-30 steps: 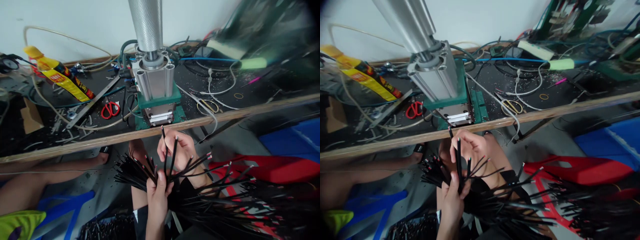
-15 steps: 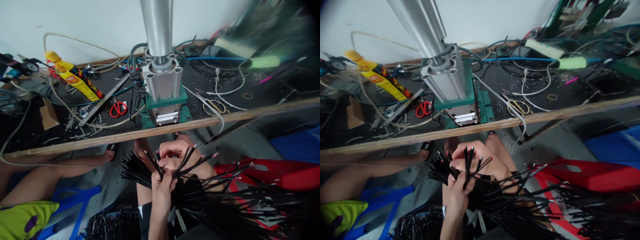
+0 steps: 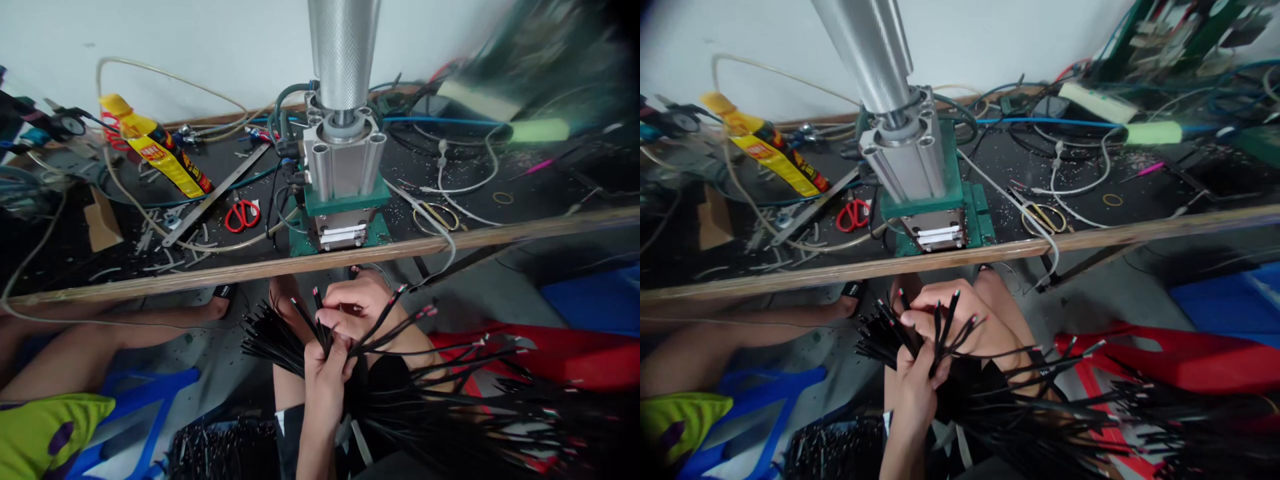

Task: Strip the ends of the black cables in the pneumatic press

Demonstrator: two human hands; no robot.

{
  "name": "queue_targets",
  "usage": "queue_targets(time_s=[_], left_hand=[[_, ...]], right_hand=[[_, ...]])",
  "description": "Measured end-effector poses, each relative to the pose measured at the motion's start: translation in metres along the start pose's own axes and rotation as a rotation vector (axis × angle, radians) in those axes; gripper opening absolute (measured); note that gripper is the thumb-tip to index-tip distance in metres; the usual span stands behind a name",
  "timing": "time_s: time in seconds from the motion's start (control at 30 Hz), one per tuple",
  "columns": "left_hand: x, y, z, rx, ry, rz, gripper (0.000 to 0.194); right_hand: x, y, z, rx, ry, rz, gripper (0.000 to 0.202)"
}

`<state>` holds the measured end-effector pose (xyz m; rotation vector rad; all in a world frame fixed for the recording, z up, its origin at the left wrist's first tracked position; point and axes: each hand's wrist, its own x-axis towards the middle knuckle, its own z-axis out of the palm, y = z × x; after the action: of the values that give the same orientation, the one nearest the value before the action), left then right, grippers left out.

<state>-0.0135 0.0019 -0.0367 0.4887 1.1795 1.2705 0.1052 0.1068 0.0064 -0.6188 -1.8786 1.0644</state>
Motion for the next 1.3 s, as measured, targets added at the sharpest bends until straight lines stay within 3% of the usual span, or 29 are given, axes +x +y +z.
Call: queue_targets(time_s=[0.2,0.33,0.47,0.67,1.03,1.3], left_hand=[[-0.001,0.0,0.004,-0.015,0.018,0.027,0.071],[0.001,0.0,0.002,-0.013,0.033,0.072,0.07],[0.001,0.0,-0.002,0.119,-0.052,0.143,0.071],[0.002,0.002,0.0,0.204,-0.081,0.156,0.069],[0.009,0.008,0.007,0.172,-0.043,0.132,0.066],[0.009,0.016,0.012,0.173,-0.083,0.143,0.065]], right_hand=[[-0.001,0.005,0.001,-0.062,0.062,0.032,0.035],[0.002,0.0,0.004,0.116,0.063,0.257,0.033],[0.007,-0.007,0.012,0.321,0.251,0.435,0.039],[0.021,-0.003,0.012,0.339,0.467,0.44,0.051],[0.035,0.003,0.01,0.298,0.526,0.442,0.048],[0.043,0.002,0.009,0.361,0.568,0.47,0.045]])
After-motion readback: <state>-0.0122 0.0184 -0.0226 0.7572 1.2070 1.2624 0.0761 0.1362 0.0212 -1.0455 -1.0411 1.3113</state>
